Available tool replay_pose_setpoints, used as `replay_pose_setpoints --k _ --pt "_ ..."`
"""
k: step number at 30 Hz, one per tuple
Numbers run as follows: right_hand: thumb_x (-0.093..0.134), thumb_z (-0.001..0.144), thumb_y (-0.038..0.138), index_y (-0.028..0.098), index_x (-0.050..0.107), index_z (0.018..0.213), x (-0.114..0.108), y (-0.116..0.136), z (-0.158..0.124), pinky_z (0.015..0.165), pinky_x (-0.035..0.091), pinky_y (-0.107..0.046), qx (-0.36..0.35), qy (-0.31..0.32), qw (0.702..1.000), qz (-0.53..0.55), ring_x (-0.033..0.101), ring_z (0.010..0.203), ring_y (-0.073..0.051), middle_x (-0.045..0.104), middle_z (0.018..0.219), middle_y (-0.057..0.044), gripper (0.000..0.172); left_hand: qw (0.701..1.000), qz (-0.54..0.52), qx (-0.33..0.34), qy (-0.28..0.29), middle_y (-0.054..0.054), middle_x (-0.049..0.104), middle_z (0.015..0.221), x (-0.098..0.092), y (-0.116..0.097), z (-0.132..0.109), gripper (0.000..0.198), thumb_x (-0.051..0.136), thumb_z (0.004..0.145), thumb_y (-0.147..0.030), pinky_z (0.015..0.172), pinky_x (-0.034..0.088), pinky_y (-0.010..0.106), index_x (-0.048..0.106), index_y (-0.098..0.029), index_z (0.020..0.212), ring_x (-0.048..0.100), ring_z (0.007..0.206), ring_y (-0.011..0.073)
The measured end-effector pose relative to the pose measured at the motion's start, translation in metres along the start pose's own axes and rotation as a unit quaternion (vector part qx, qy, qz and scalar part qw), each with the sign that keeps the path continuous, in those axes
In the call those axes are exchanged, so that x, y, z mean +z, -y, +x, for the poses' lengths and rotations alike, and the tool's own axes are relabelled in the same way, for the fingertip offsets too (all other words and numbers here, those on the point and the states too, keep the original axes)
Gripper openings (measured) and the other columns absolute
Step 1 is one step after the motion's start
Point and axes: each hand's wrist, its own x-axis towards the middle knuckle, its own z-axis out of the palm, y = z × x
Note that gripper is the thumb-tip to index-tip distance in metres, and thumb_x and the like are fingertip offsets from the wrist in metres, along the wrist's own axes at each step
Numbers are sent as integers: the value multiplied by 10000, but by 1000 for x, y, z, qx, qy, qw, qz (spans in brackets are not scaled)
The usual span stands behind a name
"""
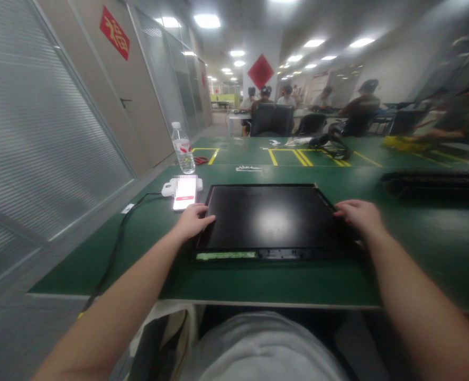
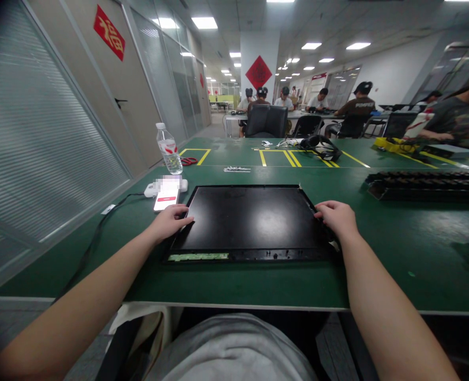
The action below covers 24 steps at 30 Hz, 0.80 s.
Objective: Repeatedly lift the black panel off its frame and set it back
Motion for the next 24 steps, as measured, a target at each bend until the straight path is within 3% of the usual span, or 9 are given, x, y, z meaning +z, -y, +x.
replay_pose_setpoints --k 7,16,24 --pt "638 757 250 189 757 877 2 -1 2 544 450 -263 17 0 1000 19 550 537 -133 761 759 -57 180 999 -36 -15 -13 81 759 1065 -1 -6 1 277 540 739 -253 1038 488 452 798 -214 833 654 1116 330" --pt "649 733 256 182 751 846 2 0 0 502 444 -255 20 -1 999 47 538 530 -139 757 738 -75 169 995 -77 -54 -27 66 727 1259 0 -1 2 374 523 615 -164 1133 411 478 804 -232 852 601 1251 353" --pt "646 737 253 181 751 832 1 1 0 503 442 -258 21 -2 999 46 530 521 -136 753 728 -73 159 988 -145 -58 11 61 780 993 -1 -9 -1 392 519 584 -147 943 549 434 799 -217 848 694 1020 319"
